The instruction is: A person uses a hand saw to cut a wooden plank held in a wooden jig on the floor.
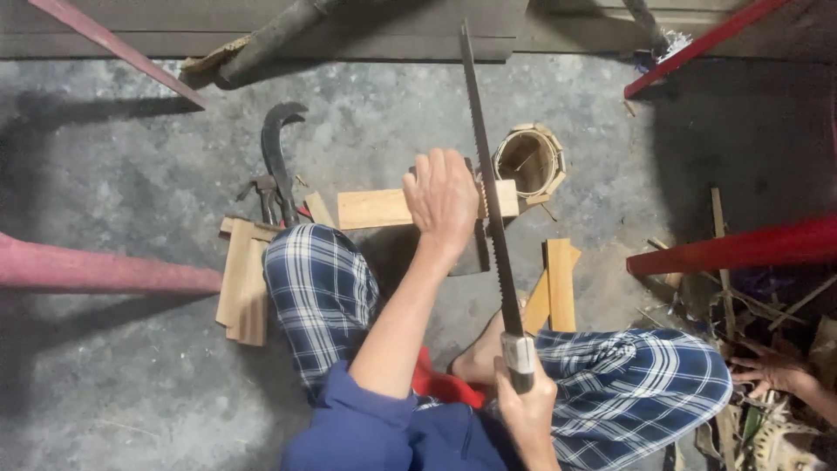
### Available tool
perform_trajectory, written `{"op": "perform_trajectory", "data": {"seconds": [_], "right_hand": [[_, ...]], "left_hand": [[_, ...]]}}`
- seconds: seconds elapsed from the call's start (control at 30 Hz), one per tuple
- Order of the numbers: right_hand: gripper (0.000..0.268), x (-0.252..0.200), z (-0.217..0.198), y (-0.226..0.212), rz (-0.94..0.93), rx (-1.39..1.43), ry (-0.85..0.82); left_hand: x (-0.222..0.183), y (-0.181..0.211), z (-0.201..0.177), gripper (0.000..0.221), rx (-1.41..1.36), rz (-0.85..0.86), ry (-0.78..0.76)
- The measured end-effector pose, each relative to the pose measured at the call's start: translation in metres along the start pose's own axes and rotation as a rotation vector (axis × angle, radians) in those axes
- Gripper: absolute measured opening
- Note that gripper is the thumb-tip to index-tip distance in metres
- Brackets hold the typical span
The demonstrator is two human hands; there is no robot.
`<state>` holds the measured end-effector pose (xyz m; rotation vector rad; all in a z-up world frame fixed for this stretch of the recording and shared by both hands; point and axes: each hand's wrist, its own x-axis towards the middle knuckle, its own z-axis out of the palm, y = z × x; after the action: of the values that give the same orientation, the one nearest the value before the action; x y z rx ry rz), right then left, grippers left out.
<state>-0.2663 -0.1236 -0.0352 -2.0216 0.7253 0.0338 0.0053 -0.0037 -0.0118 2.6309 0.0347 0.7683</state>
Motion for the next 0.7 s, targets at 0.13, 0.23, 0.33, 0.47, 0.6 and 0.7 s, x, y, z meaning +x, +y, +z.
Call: {"op": "perform_trajectory", "data": {"seconds": [0.13,0.23,0.33,0.47,0.6,0.7], "right_hand": [[0.018,0.002,0.002,-0.005,0.001,0.11,-0.046],[0.014,0.005,0.004,-0.007,-0.004,0.141,-0.037],[0.022,0.013,-0.006,-0.003,0.017,0.126,-0.061],[0.023,0.015,-0.008,-0.003,0.029,0.148,-0.05],[0.018,0.011,-0.009,-0.011,0.017,0.139,-0.082],[0.018,0.007,-0.011,-0.016,-0.009,0.143,-0.094]], "left_hand": [[0.005,-0.001,-0.005,0.018,-0.006,-0.017,-0.045],[0.01,-0.006,-0.007,0.022,0.107,-0.043,-0.081],[0.022,-0.019,-0.03,0.02,0.096,-0.112,-0.294],[0.012,-0.041,-0.037,0.031,0.074,-0.113,-0.327],[0.001,-0.063,-0.041,0.034,0.085,-0.167,-0.274],[-0.003,-0.069,-0.044,0.036,0.085,-0.138,-0.216]]}}
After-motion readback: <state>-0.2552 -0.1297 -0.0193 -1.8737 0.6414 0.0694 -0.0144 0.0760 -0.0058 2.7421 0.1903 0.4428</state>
